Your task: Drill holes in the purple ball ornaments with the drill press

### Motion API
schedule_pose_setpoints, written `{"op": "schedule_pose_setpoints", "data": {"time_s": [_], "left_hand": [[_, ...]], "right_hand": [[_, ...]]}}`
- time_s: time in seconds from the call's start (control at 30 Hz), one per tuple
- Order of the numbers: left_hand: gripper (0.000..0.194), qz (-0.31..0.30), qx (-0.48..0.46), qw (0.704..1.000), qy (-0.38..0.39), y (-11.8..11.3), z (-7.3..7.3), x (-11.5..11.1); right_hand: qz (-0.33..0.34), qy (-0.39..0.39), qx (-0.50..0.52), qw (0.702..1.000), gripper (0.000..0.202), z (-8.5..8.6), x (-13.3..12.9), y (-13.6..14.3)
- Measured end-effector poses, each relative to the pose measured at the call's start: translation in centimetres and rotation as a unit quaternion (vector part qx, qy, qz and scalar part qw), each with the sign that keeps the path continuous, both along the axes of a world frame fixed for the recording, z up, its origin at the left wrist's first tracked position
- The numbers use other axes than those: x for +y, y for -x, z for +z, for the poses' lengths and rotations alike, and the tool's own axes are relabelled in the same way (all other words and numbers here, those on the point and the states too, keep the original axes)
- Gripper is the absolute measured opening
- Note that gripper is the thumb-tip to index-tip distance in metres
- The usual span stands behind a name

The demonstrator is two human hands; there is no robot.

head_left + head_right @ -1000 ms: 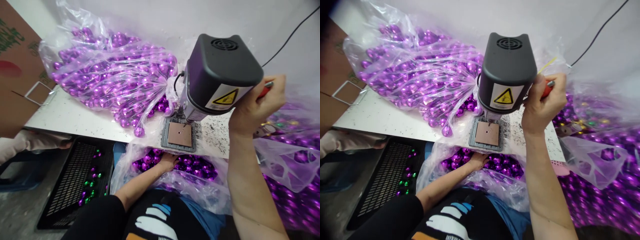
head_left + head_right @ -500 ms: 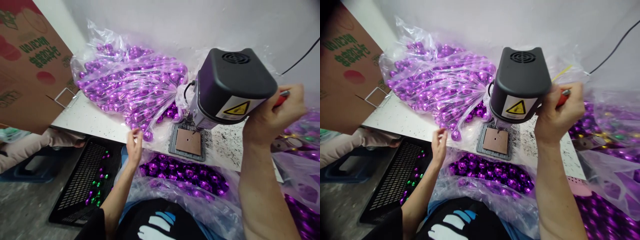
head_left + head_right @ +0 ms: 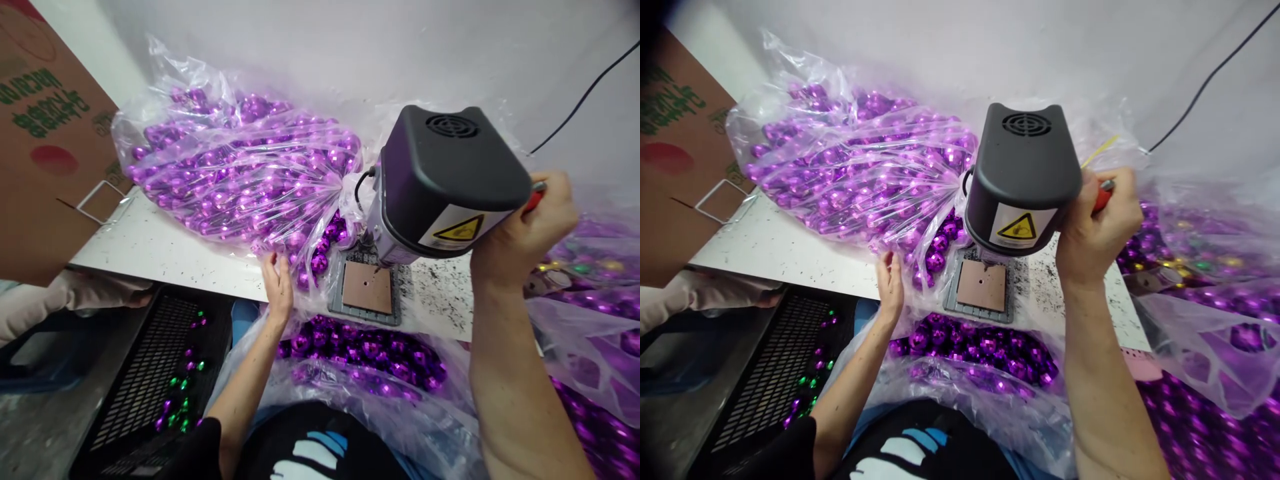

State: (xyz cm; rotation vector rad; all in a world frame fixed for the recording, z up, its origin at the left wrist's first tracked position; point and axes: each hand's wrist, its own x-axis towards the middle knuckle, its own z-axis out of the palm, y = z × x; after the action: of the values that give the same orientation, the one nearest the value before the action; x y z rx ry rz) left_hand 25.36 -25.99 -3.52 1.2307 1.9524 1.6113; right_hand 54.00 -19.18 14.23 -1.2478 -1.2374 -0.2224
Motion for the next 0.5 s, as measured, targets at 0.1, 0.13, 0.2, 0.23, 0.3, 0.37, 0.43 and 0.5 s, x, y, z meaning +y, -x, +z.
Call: {"op": "schedule_pose_setpoints", "data": {"time_s": [0.1, 0.13, 0.2, 0.23, 0.3, 0.37, 0.43, 0.5], "left_hand": [[0.039, -0.03, 0.148, 0.98, -0.127, -1.0, 2.2, -0.4], [0.035, -0.1, 0.207, 0.963, -0.144, -1.5, 2.7, -0.2], [0.029, -0.255, 0.326, 0.903, -0.113, -2.2, 3.0, 0.8], [0.028, -0.301, 0.381, 0.871, -0.073, -2.3, 3.0, 1.4], [0.029, -0.306, 0.464, 0.831, 0.016, -2.0, 2.5, 2.7], [0.033, -0.263, 0.507, 0.817, 0.08, -1.3, 2.0, 3.7], [0.037, -0.246, 0.516, 0.813, 0.109, -0.6, 1.8, 4.3], [0.04, -0.255, 0.489, 0.827, 0.107, -0.3, 2.1, 4.4]], "right_hand": [[0.013, -0.011, 0.012, 1.0, 0.062, -0.2, 0.4, 0.0], [0.016, -0.015, 0.016, 1.0, 0.061, -0.2, 0.5, 0.0], [0.016, -0.014, 0.02, 1.0, 0.06, -0.3, 0.6, 0.0], [0.014, -0.01, 0.02, 1.0, 0.061, -0.2, 0.6, 0.0], [0.012, 0.001, 0.015, 1.0, 0.062, -0.1, 0.5, -0.1], [0.017, 0.013, 0.01, 1.0, 0.063, 0.1, 0.3, -0.1], [0.021, 0.016, 0.007, 1.0, 0.065, 0.2, 0.2, 0.0], [0.017, 0.011, 0.008, 1.0, 0.065, 0.3, 0.1, 0.1]]}}
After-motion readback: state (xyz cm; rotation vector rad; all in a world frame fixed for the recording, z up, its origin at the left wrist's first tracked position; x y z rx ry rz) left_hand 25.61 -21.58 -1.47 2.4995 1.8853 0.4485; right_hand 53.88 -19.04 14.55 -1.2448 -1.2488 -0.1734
